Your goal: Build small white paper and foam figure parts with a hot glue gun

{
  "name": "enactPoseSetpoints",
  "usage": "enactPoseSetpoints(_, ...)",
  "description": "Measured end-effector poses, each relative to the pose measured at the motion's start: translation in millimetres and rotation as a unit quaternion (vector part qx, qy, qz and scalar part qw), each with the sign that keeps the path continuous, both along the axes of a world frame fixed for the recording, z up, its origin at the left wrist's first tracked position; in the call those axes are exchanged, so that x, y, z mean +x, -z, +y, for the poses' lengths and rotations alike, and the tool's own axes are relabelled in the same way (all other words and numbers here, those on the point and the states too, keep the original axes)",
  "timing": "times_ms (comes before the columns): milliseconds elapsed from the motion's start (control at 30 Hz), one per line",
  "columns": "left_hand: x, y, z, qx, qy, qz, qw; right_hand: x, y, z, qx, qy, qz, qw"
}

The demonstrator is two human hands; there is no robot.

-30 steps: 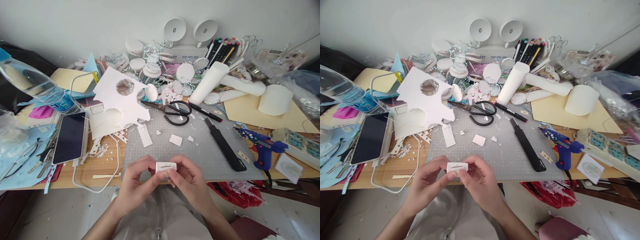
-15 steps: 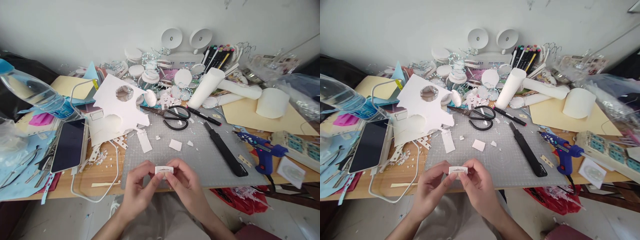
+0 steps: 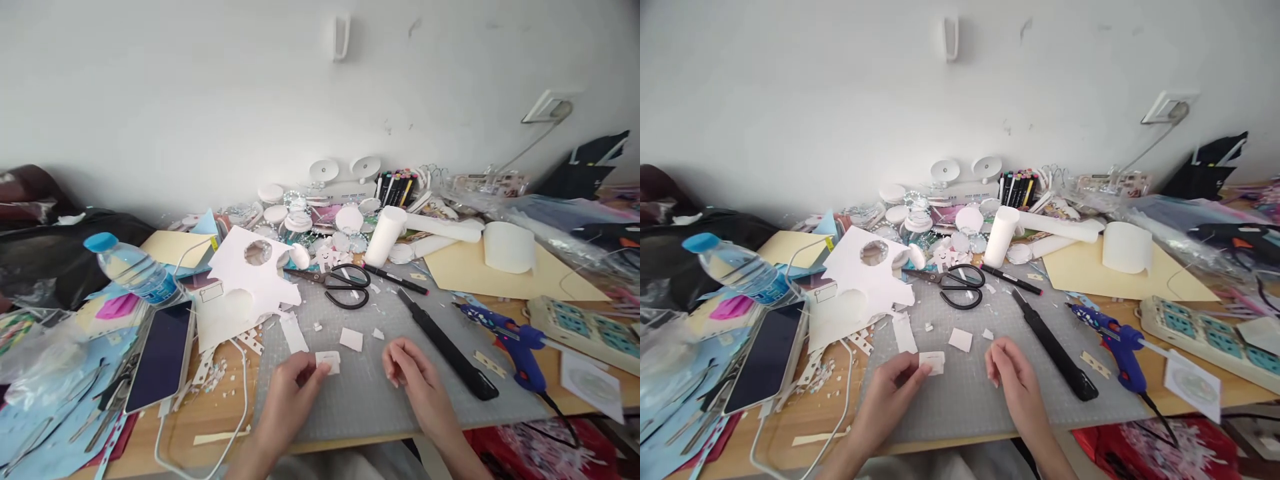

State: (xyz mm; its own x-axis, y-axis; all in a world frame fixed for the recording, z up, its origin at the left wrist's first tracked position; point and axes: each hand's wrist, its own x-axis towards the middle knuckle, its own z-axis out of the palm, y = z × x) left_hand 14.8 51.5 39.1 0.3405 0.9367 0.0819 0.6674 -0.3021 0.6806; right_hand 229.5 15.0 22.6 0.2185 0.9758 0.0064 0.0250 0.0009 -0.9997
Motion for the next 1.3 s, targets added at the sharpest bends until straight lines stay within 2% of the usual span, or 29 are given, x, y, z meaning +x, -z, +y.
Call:
enactPoseSetpoints(133, -5, -2.4, 10, 0.055, 0.016, 0.048, 0.997, -4, 10.3, 0, 0.016, -0.001, -0.047, 0.999)
enactPoseSetpoints(367, -41, -5.4, 27, 0.132, 0.050, 0.101, 0.985, -4, 12.0, -2, 0.042, -0.008, -0.077, 0.996)
enactPoseSetpoints(533, -52, -1.8, 44, 0.145, 0.111, 0.127, 0.975, -5, 13.1, -2, 0.052, -0.024, -0.105, 0.993)
enactPoseSetpoints(667, -53, -5.6, 57, 0.140, 0.131, 0.093, 0.977, -8, 16.8, -3, 0.055, -0.037, -0.131, 0.989)
enactPoseSetpoints(767, -57, -19.8, 69, 0.125, 0.108, 0.024, 0.986, -7, 19.5, -3, 0.059, -0.046, -0.152, 0.986)
enactPoseSetpoints(900, -63, -52.2, 84, 0.090, 0.028, -0.096, 0.991, -7, 19.3, -3, 0.070, -0.062, -0.186, 0.978)
enactPoseSetpoints(1033, -65, -78.7, 88, 0.023, 0.012, -0.184, 0.983, -16, 10.6, -10, 0.095, -0.121, -0.229, 0.961)
enactPoseSetpoints(1167, -65, -90.0, 83, -0.050, 0.035, -0.220, 0.973, -30, 1.0, -15, 0.127, -0.210, -0.264, 0.933)
enactPoseSetpoints(1300, -73, -94.2, 70, -0.086, 0.042, -0.217, 0.971, -36, -0.8, 1, 0.134, -0.234, -0.322, 0.908)
